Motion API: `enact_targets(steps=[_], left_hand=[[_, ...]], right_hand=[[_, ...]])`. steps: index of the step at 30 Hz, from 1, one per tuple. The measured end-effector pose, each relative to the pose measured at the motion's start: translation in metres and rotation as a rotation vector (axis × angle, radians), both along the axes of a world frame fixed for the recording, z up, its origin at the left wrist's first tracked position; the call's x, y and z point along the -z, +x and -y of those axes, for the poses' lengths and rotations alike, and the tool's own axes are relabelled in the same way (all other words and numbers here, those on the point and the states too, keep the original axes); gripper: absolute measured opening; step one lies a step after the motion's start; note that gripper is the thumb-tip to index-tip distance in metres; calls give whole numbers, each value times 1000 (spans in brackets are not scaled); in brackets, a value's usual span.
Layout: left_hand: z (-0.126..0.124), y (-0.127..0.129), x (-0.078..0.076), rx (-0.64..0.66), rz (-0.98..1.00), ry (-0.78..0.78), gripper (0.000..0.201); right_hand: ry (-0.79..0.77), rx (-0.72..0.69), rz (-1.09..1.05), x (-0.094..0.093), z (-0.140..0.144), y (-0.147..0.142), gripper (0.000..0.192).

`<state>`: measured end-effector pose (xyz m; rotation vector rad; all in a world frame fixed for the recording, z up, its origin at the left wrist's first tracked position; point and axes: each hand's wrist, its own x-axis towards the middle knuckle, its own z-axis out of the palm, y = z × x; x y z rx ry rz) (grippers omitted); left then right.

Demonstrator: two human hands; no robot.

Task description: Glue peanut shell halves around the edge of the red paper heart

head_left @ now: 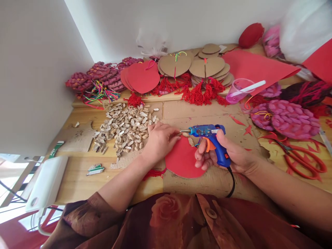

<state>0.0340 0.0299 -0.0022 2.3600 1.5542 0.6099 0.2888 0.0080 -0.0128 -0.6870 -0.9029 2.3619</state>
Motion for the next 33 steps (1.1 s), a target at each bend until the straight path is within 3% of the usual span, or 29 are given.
enact_targets(steps=[10, 15, 19, 23, 29, 33], left_hand=[[-2, 0, 5, -33, 22, -34, 11], [-3, -1, 7, -35, 35, -22, 9], [-6, -5, 10, -75, 25, 26, 8], [-13, -19, 6, -129, -18, 89, 12], [-30, -60, -6, -388, -20, 120, 20], [-36, -62, 0, -286, -10, 82, 23]], right_hand=[[6, 11, 35, 0, 3, 2, 62], [-16, 12, 25, 1, 3, 3, 53], [-18, 8, 60, 0, 2, 3, 60], [-26, 15, 88, -4, 2, 2, 62], [-23, 16, 74, 1, 2, 3, 61], [-60, 21, 6, 7, 2, 5, 52]])
